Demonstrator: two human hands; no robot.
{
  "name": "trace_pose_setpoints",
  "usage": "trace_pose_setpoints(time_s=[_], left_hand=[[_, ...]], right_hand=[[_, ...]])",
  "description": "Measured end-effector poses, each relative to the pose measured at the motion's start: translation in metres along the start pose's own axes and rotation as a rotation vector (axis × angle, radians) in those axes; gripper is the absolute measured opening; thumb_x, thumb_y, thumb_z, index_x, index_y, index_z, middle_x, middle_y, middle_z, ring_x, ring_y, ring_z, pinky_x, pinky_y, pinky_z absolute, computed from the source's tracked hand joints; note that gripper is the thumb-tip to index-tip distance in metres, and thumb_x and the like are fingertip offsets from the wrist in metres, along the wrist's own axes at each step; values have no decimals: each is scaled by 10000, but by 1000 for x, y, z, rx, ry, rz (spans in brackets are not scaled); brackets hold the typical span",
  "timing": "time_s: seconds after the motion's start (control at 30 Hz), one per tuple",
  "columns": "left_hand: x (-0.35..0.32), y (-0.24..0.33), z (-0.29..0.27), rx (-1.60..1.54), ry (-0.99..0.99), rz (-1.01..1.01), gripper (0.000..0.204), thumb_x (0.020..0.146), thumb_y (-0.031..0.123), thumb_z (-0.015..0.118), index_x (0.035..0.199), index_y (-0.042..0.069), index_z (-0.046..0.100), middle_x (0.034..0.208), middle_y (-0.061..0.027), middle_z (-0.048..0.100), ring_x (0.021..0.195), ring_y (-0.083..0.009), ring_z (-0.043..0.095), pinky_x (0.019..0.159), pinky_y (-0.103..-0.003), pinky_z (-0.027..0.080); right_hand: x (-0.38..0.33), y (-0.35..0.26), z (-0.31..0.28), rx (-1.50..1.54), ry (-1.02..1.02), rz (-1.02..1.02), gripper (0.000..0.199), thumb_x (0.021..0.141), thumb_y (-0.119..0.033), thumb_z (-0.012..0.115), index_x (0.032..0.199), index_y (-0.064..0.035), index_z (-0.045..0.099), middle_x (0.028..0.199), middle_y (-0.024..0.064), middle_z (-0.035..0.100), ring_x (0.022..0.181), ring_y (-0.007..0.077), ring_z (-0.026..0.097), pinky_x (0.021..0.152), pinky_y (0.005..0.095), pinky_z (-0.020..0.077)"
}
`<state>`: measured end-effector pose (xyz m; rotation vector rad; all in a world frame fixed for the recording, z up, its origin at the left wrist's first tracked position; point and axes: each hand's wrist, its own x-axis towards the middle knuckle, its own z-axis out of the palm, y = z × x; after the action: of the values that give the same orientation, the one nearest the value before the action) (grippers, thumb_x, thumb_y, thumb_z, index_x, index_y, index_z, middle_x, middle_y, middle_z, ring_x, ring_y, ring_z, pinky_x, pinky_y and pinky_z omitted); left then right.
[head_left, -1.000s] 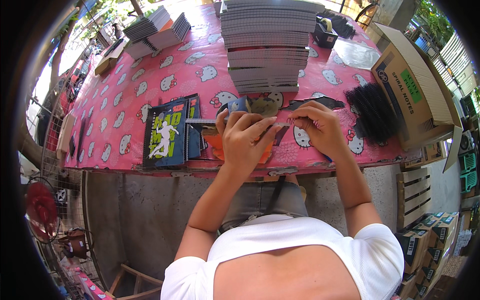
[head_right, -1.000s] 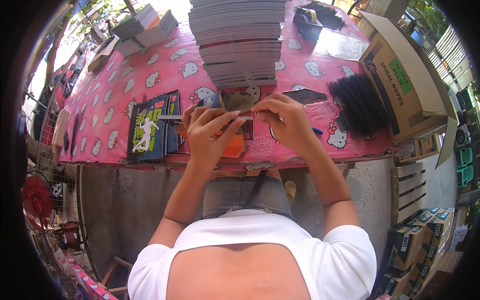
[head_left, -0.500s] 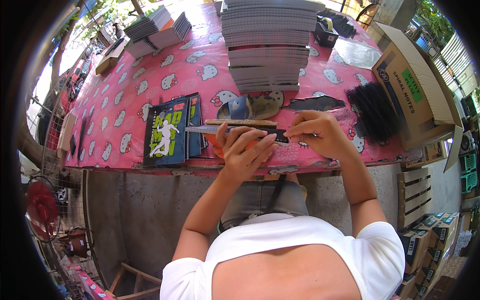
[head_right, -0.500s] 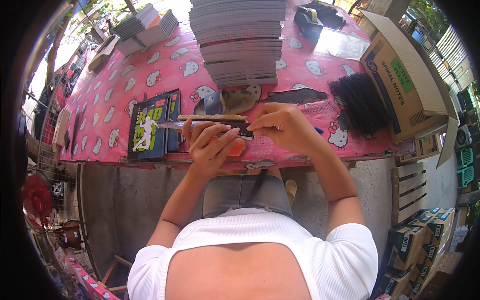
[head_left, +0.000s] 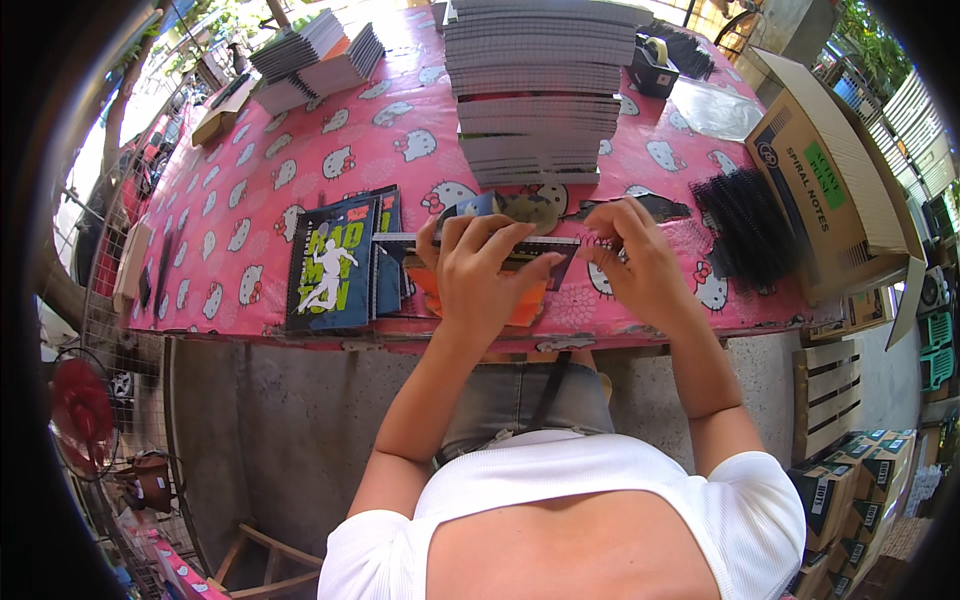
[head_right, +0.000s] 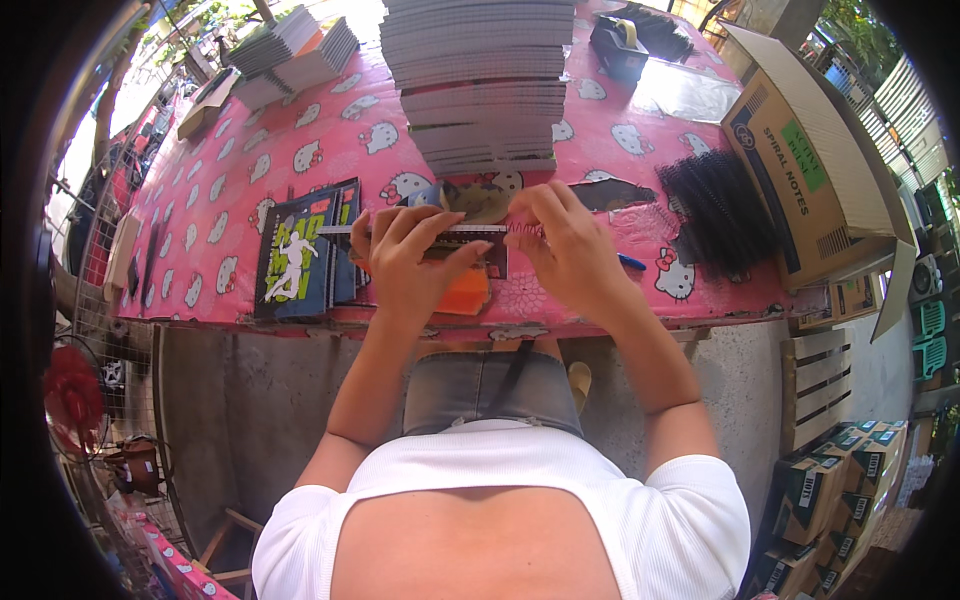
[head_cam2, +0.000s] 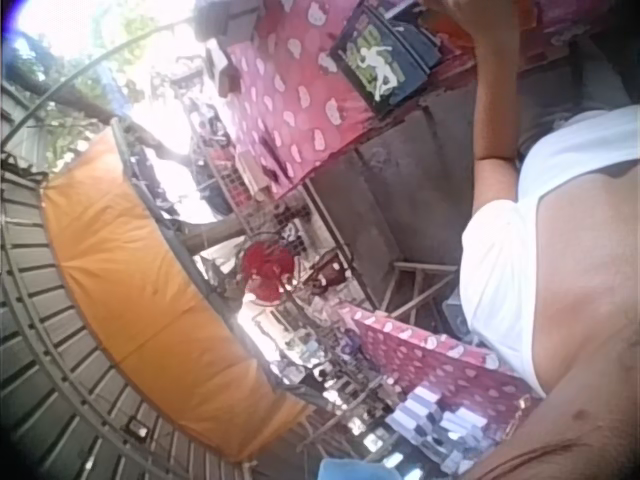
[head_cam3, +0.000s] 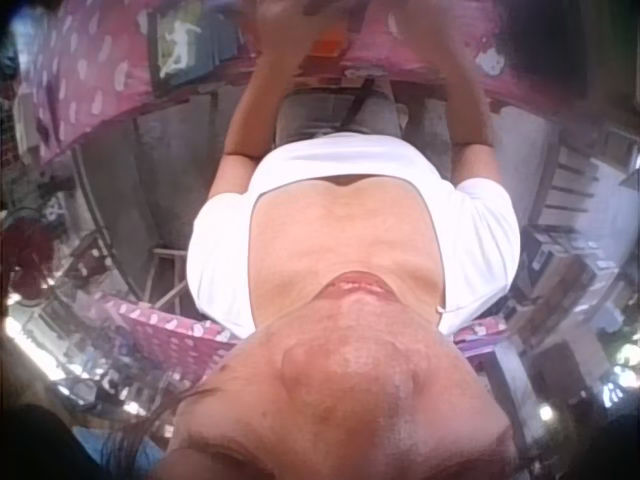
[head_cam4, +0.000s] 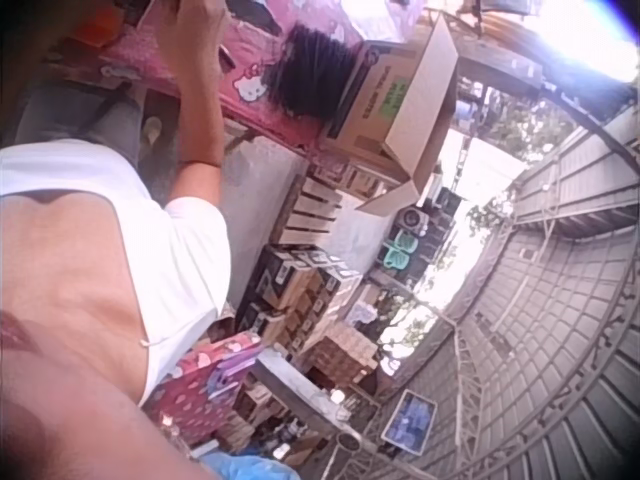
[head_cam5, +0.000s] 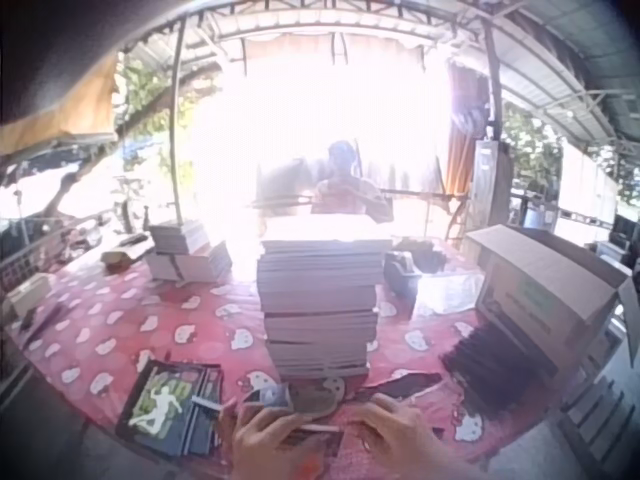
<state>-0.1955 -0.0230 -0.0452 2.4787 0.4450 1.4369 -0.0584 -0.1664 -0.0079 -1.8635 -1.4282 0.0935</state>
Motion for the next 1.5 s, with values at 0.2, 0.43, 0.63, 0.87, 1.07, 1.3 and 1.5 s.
trace_pose_setpoints(time_s=[0.2, 0.43, 0.63, 0.87, 1.07, 1.3, 1.5], left_hand=[[-7, -5, -1, -5, -48, 1, 261, 631, 347, 796, 799, 167, 710, 793, 40, 638, 829, -162, 551, 966, -393, 251], [-6, -1, -2, -6, -43, -18, 233, 637, 320, 794, 800, 173, 713, 792, 40, 645, 810, -150, 553, 964, -396, 254], [-11, 1, -6, -35, -36, -16, 231, 628, 303, 792, 806, 180, 711, 781, 49, 645, 801, -144, 554, 964, -398, 252], [-19, -2, -10, -61, -8, 15, 312, 611, 324, 796, 868, 172, 707, 821, 42, 650, 832, -159, 554, 954, -434, 271], [-6, 3, -8, 46, 23, -63, 380, 557, 352, 842, 840, 150, 689, 844, 4, 642, 910, -199, 572, 1008, -458, 265], [-9, -6, -3, 4, 43, -59, 352, 561, 365, 834, 776, 145, 662, 778, 17, 627, 842, -195, 571, 1022, -466, 248], [-7, -7, -5, -23, 26, -85, 332, 577, 363, 821, 732, 139, 632, 745, 16, 625, 812, -198, 566, 1005, -453, 254]], right_hand=[[4, -1, 10, -50, 88, -198, 194, 802, -175, 682, 931, -62, 592, 819, 90, 570, 753, 310, 591, 584, 383, 459], [3, -11, 13, -87, 176, -140, 163, 774, -117, 675, 904, -66, 592, 805, 85, 562, 770, 305, 586, 597, 405, 455], [-1, -13, 19, -174, 111, -207, 117, 805, -139, 649, 898, -76, 619, 796, 88, 588, 797, 305, 597, 623, 401, 475], [87, 16, -4, -138, -529, -35, 336, 829, -225, 629, 1103, -29, 619, 955, 160, 659, 875, 294, 644, 722, 395, 505], [86, 109, 105, -595, -379, -456, 366, 747, -300, 668, 1000, -44, 597, 1001, 197, 607, 874, 379, 617, 694, 460, 518], [62, 127, 58, 73, 135, 196, 358, 748, -225, 684, 1025, -34, 560, 987, 171, 651, 864, 362, 652, 631, 424, 544], [46, 96, 0, 266, -57, 17, 189, 771, -65, 675, 944, -31, 606, 878, 82, 665, 787, 202, 651, 705, 333, 543]])
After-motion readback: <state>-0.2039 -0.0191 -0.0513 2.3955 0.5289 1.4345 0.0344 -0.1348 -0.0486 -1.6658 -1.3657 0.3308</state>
